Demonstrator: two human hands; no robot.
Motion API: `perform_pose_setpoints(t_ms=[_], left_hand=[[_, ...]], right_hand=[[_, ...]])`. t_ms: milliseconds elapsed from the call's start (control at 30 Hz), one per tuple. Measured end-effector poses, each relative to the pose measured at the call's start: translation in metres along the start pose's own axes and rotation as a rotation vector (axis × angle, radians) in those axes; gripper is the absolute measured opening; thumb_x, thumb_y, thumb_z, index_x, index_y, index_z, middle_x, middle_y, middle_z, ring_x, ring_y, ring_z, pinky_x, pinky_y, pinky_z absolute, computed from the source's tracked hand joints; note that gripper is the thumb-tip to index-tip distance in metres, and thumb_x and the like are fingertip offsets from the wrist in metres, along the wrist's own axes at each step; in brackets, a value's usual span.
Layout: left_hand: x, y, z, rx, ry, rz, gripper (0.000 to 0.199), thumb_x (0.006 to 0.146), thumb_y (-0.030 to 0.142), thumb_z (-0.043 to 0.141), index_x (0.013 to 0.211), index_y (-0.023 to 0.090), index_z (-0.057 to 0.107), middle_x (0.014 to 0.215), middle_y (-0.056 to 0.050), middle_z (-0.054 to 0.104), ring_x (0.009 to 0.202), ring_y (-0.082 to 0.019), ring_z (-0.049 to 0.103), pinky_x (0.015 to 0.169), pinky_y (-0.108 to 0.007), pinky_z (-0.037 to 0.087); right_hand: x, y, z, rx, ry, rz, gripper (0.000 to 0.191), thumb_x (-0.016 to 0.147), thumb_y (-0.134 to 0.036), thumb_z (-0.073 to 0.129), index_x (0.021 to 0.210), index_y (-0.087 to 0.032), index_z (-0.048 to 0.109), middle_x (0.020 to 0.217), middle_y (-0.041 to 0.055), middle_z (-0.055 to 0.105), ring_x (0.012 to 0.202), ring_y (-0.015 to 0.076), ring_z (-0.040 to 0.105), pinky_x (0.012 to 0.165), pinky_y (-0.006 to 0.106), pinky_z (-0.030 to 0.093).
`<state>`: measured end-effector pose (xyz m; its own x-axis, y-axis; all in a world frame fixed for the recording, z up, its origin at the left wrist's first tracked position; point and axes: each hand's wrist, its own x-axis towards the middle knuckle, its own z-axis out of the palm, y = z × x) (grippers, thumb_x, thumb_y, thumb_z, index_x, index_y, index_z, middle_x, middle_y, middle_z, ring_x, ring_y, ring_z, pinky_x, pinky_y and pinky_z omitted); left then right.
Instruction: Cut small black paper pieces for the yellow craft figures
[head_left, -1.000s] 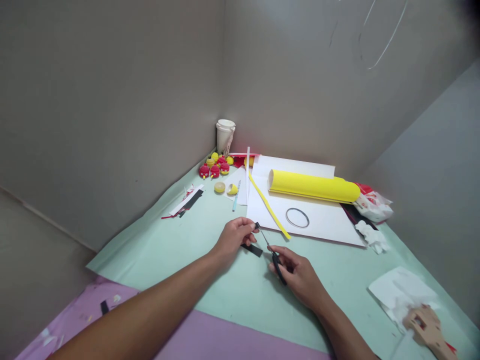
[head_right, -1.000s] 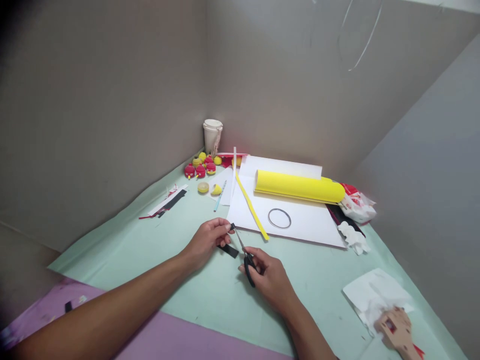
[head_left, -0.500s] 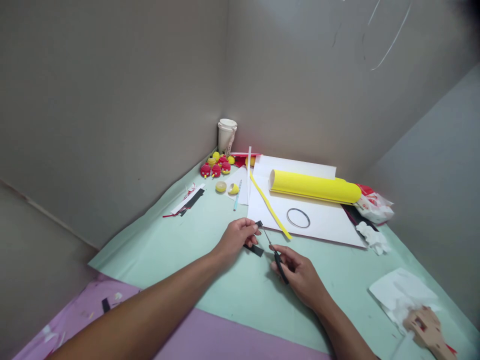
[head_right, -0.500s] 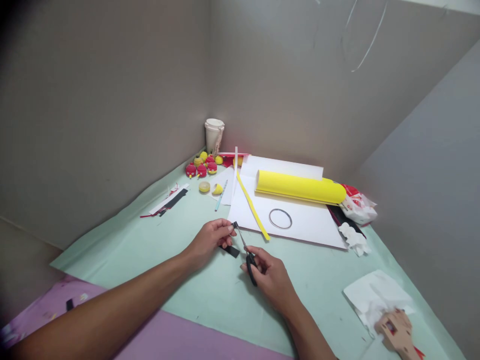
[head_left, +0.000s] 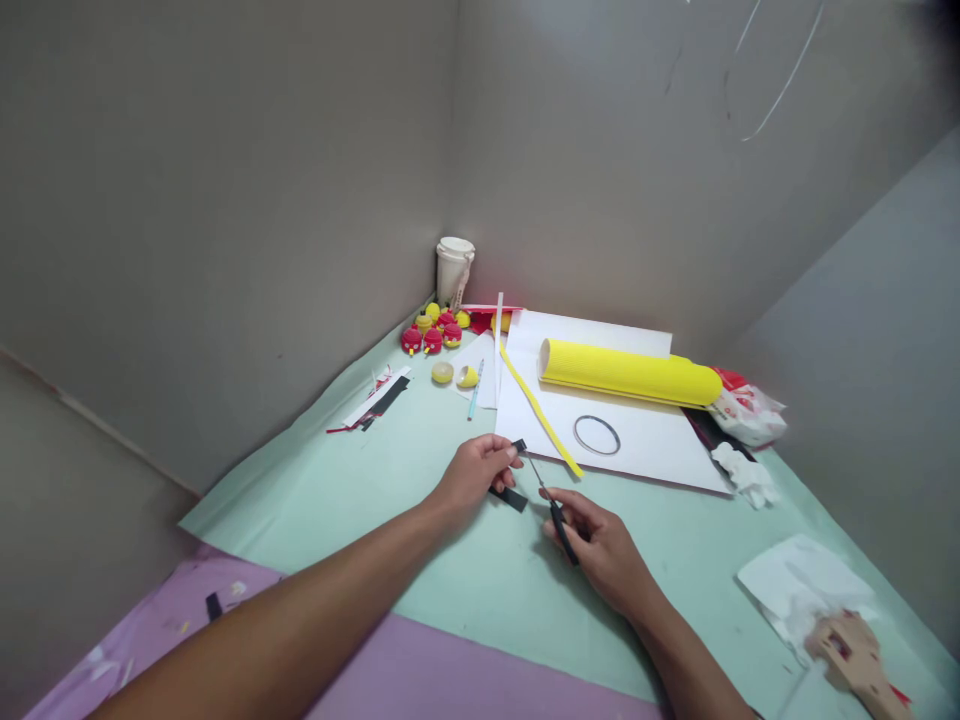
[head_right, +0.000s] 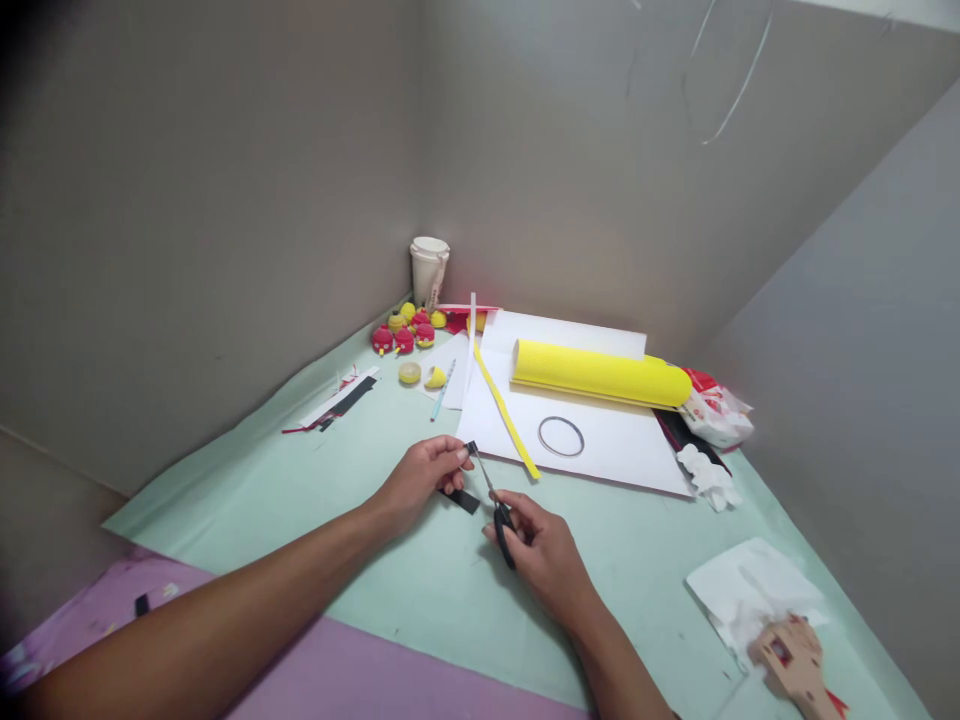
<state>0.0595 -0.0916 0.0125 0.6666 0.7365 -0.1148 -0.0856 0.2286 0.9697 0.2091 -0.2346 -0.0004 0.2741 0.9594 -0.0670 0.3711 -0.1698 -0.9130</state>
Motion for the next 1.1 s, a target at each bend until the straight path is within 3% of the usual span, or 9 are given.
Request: perform_pose_setpoints(t_ms=[600,1100], left_hand=[[0.0008,-0.0007,0.0008,-0.019,0.025,0.000,0.016,0.081,0.029,0.059,0.080,0.013,0.057,0.076,-0.003,0.063,0.056,-0.007,0.052,0.055,-0.023,0.038],[0.0012,-0.0013,0.0007,-0.076,0.021,-0.012,0.019,0.080,0.032,0.062,0.078,0.013,0.058,0.076,-0.003,0.063,0.055,-0.007,0.052,0.054,-0.022,0.036]], right_hand=[[0.0006,0.0002,0.0029,0.054,0.037,0.000,0.041,0.081,-0.042,0.065,0.113,-0.017,0.063,0.065,-0.0054,0.037,0.059,0.0129,0.037,0.056,0.026,0.032],[-0.0014,-0.0062,0.0039,-0.057,0.039,-0.029,0.036,0.080,-0.037,0.063,0.110,-0.017,0.065,0.065,-0.0050,0.039,0.060,0.0132,0.037,0.058,0.026,0.033]])
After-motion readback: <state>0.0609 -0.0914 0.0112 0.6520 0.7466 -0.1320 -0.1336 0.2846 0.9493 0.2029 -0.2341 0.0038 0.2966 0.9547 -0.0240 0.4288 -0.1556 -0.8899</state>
